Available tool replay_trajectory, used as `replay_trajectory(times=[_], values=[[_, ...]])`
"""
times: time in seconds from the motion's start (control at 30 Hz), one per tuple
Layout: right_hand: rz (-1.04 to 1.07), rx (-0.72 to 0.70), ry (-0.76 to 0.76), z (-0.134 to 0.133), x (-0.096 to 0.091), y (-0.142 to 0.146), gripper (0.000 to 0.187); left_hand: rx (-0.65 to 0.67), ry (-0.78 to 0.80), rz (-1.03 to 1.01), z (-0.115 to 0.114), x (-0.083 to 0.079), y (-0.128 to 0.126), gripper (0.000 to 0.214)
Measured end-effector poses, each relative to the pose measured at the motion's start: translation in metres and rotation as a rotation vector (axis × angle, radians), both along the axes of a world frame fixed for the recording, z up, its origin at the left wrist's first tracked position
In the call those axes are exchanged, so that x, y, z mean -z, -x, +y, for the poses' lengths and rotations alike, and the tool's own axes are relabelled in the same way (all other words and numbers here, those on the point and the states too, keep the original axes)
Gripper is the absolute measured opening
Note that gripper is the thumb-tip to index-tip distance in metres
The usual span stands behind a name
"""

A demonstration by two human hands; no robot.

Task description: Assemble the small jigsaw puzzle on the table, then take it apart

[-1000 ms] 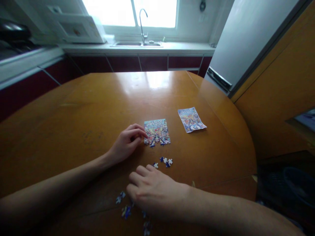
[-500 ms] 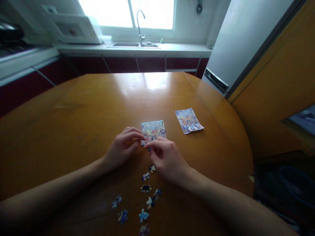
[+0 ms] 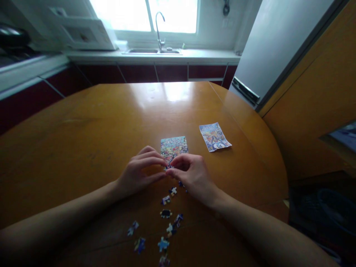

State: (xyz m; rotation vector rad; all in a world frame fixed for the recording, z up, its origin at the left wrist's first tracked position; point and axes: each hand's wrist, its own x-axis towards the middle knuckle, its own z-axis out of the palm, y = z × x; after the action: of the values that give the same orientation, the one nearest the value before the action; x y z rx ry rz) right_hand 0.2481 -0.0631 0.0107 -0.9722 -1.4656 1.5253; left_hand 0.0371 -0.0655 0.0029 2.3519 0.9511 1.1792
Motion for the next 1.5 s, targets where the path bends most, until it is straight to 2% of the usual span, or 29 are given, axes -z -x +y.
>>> replay_trajectory(times=[0.13, 0.33, 0.5, 0.8, 0.97, 1.07, 1.5], values=[[-0.070, -0.029, -0.135, 0.004, 0.003, -0.002, 0.019, -0.009, -0.003, -0.004, -0.001, -0.001, 0.000, 0.015], [-0.181, -0.076, -0.554, 0.011, -0.004, -0.008, 0.010, -0.029, 0.006, -0.015, 0.000, 0.002, 0.002, 0.017], [-0.211, -0.104, -0.719, 0.013, -0.005, -0.010, 0.010, -0.019, 0.000, -0.017, 0.000, 0.002, 0.002, 0.017], [-0.246, -0.141, -0.810, 0.017, -0.004, -0.013, 0.006, -0.023, 0.026, -0.011, 0.000, 0.002, 0.003, 0.018], [-0.441, -0.039, -0.794, 0.031, -0.004, -0.023, 0.009, -0.193, 0.148, -0.105, -0.001, 0.005, 0.004, 0.017], [-0.545, -0.043, -0.777, 0.039, -0.001, -0.027, 0.013, -0.266, 0.196, -0.132, 0.000, 0.006, 0.003, 0.018], [-0.654, -0.157, -0.833, 0.037, 0.013, -0.022, 0.013, -0.229, 0.148, -0.087, 0.003, 0.006, 0.002, 0.015]])
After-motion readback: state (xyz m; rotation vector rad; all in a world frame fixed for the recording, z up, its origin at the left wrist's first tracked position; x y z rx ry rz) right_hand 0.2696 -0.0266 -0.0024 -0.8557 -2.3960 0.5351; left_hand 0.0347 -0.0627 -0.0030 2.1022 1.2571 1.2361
